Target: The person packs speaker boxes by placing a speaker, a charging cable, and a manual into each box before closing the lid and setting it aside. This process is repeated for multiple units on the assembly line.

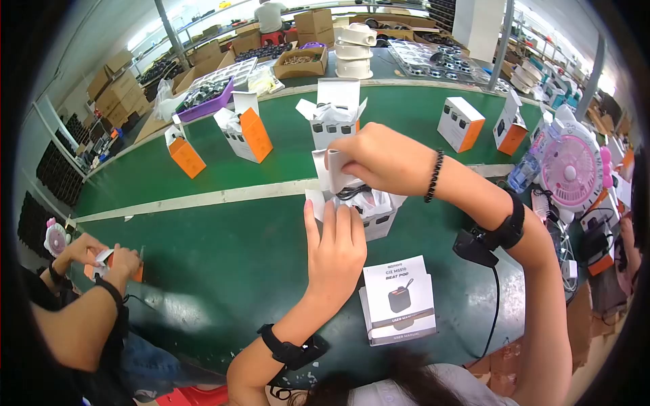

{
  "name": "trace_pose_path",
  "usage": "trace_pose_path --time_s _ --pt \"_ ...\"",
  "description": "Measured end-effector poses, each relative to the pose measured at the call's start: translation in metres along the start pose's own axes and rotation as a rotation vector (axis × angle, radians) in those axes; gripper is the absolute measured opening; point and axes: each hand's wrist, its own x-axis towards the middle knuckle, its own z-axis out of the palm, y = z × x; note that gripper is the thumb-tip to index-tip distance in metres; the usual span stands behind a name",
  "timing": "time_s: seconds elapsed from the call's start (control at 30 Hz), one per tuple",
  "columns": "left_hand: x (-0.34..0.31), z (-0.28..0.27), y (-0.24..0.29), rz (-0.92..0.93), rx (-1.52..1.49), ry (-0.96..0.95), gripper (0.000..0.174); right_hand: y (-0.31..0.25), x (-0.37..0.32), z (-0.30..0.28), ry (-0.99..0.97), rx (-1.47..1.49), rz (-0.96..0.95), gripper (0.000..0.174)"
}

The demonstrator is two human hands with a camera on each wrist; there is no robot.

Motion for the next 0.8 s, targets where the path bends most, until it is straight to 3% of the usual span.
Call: trace_pose_path --time_s 0.13,0.3,0.4,0.47,0.6,0.67,0.77,0.8 --pt "0.000 0.007 -0.003 0.049 -0.104 0.154 0.024 0.002 0.007 0.006 -0.037 -0.042 -0.009 0.018" --pt "0.003 0.008 -0.005 0.056 -0.117 0.180 0.024 -0.002 0.012 0.011 -0.064 -0.019 0.027 0.014" --pt "0.002 0.009 -0.006 0.025 -0.150 0.169 0.024 -0.003 0.013 0.011 -0.165 -0.012 -0.064 0.014" --pt "0.001 0.010 -0.008 0.019 -0.161 0.170 0.024 -0.001 0.010 0.011 -0.205 -0.063 -0.188 0.022" --pt "0.001 0.012 -0.010 -0.019 -0.243 0.156 0.024 0.003 0.011 0.018 -0.204 -0.090 -0.171 0.022" --pt "0.004 0.011 -0.011 -0.026 -0.254 0.185 0.024 0.010 0.011 0.021 -0.139 0.153 -0.045 0.021" --pt "0.005 0.010 -0.009 -0.016 -0.223 0.132 0.024 0.035 0.010 0.029 -0.040 0.124 -0.079 0.022" --pt "0.004 0.012 -0.008 -0.003 -0.179 0.130 0.023 0.029 0.015 0.021 -0.153 0.177 -0.034 0.018"
